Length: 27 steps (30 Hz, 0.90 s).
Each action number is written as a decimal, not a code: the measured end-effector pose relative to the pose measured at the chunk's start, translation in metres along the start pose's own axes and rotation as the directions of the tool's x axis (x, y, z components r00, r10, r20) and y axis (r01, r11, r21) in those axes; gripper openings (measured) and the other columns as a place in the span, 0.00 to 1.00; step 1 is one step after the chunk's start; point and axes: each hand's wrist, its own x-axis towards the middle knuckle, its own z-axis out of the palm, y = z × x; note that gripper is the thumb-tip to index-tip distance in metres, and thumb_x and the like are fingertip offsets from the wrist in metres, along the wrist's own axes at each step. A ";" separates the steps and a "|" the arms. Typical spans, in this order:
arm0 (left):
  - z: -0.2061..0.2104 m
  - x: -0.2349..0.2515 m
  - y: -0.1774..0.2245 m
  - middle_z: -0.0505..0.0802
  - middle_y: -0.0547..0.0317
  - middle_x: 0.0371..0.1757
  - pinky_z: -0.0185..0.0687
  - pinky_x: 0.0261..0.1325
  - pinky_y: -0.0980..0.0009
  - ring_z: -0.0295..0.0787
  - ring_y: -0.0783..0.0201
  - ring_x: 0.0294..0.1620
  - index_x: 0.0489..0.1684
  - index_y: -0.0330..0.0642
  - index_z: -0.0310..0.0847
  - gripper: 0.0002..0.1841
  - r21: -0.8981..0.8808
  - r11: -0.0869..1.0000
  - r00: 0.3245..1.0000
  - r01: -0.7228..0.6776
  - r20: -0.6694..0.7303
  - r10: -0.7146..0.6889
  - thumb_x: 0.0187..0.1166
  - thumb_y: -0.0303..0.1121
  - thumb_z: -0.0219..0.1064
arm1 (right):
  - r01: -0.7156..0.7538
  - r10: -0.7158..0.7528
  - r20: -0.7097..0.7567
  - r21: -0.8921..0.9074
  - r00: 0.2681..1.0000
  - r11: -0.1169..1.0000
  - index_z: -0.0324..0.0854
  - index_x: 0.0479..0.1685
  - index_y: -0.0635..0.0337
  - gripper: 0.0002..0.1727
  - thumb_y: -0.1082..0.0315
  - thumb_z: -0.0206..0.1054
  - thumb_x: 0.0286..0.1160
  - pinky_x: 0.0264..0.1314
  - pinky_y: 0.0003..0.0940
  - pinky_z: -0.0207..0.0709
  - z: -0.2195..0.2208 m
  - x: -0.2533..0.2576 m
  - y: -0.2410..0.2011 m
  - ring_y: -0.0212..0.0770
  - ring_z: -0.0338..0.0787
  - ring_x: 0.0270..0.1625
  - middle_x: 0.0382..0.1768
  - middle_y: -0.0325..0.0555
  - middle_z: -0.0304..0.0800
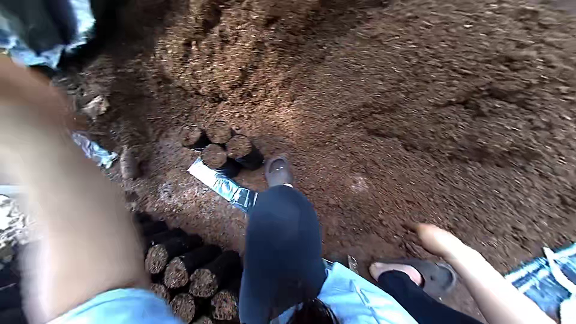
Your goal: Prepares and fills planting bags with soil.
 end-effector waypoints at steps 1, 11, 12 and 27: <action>0.049 0.027 -0.019 0.80 0.39 0.74 0.76 0.73 0.65 0.80 0.63 0.69 0.82 0.25 0.61 0.26 -0.097 0.988 0.991 0.119 -0.047 -0.124 0.92 0.36 0.51 | -0.011 0.010 0.025 0.050 1.000 0.999 0.72 0.84 0.54 0.27 0.58 0.61 0.88 0.77 0.78 0.63 0.006 -0.002 0.007 0.76 0.77 0.76 0.73 0.72 0.80; 0.254 -0.177 -0.251 0.67 0.35 0.88 0.76 0.78 0.42 0.67 0.37 0.87 0.89 0.45 0.63 0.45 0.587 0.786 0.465 0.194 0.651 -0.600 0.73 0.57 0.76 | -0.116 0.103 0.078 0.177 0.992 0.977 0.74 0.82 0.57 0.24 0.58 0.57 0.92 0.82 0.68 0.63 0.033 0.005 0.038 0.67 0.79 0.78 0.73 0.66 0.82; 0.259 -0.186 -0.248 0.62 0.33 0.90 0.75 0.80 0.45 0.63 0.36 0.89 0.90 0.44 0.61 0.49 0.597 0.782 0.483 0.182 0.638 -0.600 0.70 0.58 0.78 | -0.118 0.105 0.082 0.173 0.991 0.978 0.74 0.82 0.56 0.25 0.57 0.56 0.93 0.83 0.68 0.63 0.029 0.005 0.030 0.67 0.79 0.78 0.73 0.66 0.82; 0.250 -0.234 -0.252 0.49 0.46 0.98 0.47 0.88 0.31 0.44 0.37 0.97 0.95 0.52 0.54 0.31 0.465 0.873 0.360 -0.149 0.847 -0.390 0.92 0.43 0.53 | 0.355 -0.275 -0.253 0.369 0.928 0.859 0.72 0.82 0.59 0.26 0.56 0.51 0.94 0.85 0.53 0.66 -0.062 -0.004 -0.115 0.53 0.80 0.79 0.77 0.58 0.80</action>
